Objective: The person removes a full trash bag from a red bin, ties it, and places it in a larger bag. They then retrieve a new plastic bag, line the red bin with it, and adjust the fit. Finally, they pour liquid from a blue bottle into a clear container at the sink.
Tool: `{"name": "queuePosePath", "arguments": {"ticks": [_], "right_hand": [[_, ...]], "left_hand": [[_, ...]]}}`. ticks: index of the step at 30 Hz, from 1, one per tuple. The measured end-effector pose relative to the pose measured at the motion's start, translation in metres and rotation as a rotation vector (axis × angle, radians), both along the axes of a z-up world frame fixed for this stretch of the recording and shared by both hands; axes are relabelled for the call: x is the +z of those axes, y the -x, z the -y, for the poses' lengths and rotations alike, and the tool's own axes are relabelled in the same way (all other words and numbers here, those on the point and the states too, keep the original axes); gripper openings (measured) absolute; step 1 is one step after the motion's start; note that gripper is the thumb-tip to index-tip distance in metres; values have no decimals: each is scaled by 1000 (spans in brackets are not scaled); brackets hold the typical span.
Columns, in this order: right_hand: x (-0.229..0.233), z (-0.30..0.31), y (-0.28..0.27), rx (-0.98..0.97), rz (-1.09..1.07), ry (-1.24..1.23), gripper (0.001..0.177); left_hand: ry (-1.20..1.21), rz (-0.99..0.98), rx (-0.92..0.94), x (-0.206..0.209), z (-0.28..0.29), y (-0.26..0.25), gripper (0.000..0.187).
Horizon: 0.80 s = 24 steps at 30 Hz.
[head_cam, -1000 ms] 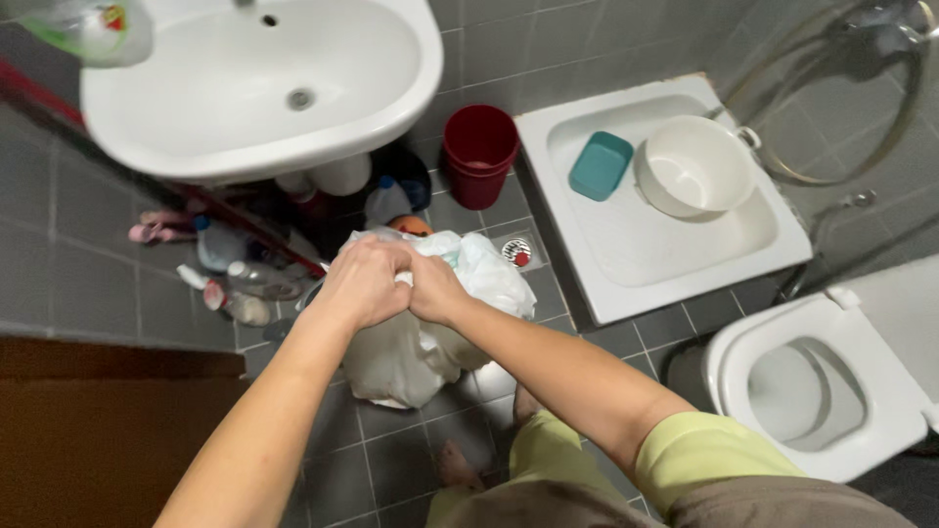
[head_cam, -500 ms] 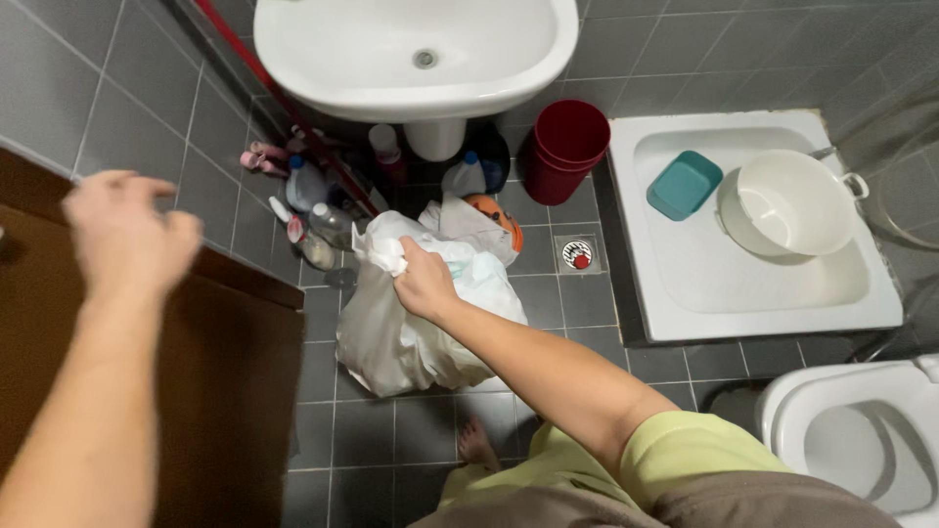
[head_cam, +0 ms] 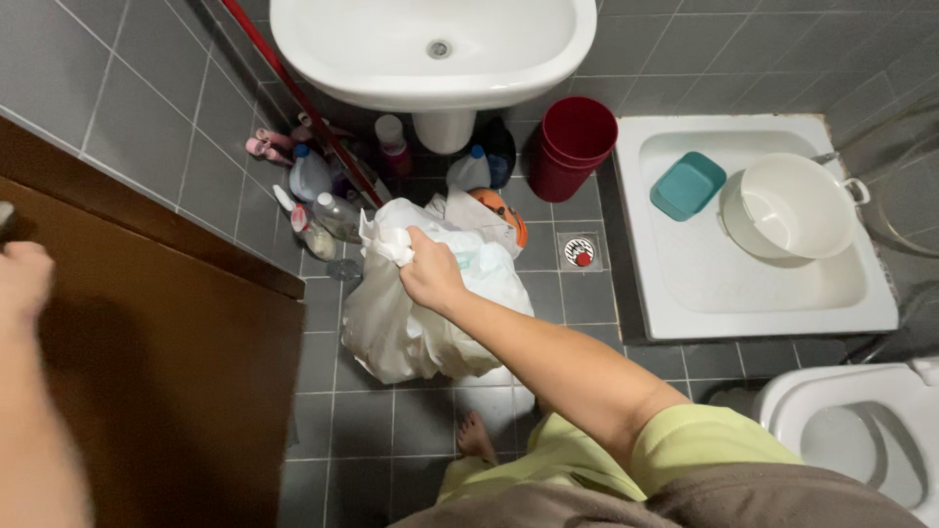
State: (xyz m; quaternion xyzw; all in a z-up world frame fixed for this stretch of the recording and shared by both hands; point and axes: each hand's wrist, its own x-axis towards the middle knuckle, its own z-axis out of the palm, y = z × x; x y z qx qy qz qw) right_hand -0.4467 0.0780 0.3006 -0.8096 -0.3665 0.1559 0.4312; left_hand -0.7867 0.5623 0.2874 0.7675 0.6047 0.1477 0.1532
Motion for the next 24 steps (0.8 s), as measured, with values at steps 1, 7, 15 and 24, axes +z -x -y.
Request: {"name": "queuePosePath", "arguments": {"ticks": [1,7,15,24], "right_hand": [[0,1,-1,-6,0,10,27],[5,10,-13,22,37,-15,28],[14,30,-48,91,-5,10,21],[11,73,-110,235,-3,40,20]], "left_hand": [[47,20,-1,-2,-4,0,41],[266,103,-14,11,-8,-11,44],[247,89,21,19,32,-21,48],[54,-58,174,3,99,-28,43]]}}
